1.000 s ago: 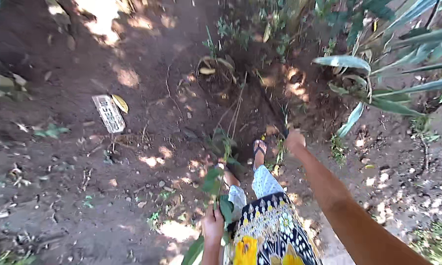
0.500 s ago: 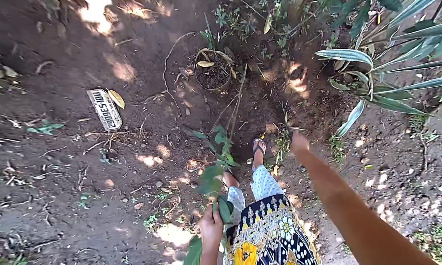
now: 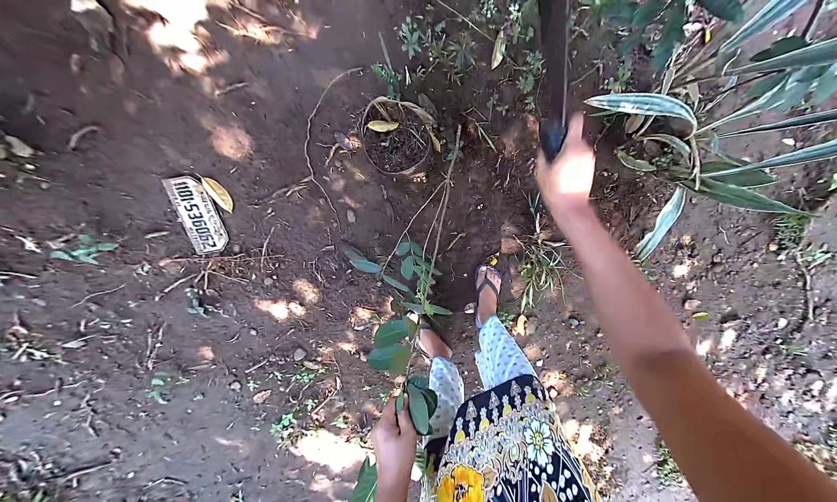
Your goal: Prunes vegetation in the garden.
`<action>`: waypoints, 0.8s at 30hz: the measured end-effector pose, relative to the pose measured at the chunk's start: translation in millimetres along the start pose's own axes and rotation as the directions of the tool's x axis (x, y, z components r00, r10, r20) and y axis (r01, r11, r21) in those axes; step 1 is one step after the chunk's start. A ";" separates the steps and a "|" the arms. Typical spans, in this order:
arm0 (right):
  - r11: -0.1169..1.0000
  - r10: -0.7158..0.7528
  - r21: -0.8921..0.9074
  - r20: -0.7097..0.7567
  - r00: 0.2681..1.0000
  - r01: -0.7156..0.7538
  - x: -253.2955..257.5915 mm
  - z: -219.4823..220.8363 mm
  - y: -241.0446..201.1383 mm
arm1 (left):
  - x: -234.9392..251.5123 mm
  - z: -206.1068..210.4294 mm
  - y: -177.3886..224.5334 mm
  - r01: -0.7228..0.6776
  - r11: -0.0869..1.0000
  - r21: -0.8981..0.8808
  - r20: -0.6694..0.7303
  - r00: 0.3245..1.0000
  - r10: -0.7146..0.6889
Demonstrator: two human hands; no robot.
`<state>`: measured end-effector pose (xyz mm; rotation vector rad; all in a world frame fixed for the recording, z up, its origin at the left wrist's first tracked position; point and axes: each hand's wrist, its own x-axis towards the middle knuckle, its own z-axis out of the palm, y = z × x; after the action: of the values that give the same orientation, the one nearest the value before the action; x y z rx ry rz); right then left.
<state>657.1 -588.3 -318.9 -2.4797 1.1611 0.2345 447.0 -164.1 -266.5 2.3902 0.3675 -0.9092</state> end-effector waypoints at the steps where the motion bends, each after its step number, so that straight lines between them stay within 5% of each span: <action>1: 0.999 0.029 -0.029 0.045 0.999 -0.028 -17.9 32.8 31.3 | 0.3 1.8 -2.0 -0.002 1.000 0.000 0.002 1.000 0.002; 4: 0.931 0.306 -0.322 0.445 0.841 -0.169 -107.3 98.2 142.1 | -7.5 4.2 -3.9 0.018 1.000 -0.002 0.029 0.999 -0.018; 7: 0.854 0.480 -0.486 0.598 0.642 -0.185 -110.5 75.5 125.8 | -2.0 2.1 -1.0 0.040 0.999 -0.003 0.045 0.998 -0.040; 9: 0.858 0.476 -0.470 0.575 0.666 -0.207 -113.1 43.6 111.1 | -7.5 0.7 2.4 0.039 0.999 0.006 0.050 0.998 -0.039; 15: 0.984 0.122 -0.151 0.209 0.970 -0.091 -41.2 -44.8 20.1 | -1.4 -3.0 2.8 0.024 1.000 0.013 0.065 0.998 -0.025; 19: 1.000 0.002 0.019 -0.052 0.999 -0.001 9.8 -23.9 -21.8 | 3.8 -1.8 -3.5 -0.007 1.000 0.009 0.018 1.000 0.007; 22: 0.985 0.129 -0.136 0.187 0.974 -0.104 -41.3 69.6 67.1 | 2.5 -1.6 -7.9 -0.001 1.000 -0.001 0.017 1.000 0.001; 24: 0.921 0.315 -0.358 0.458 0.831 -0.153 -88.5 99.3 118.9 | -2.3 -1.6 -2.6 0.062 0.998 -0.010 0.064 0.996 -0.061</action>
<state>510.6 -554.0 -414.7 -2.2824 1.2572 1.1517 445.0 -161.2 -265.0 2.3442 0.4232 -1.0055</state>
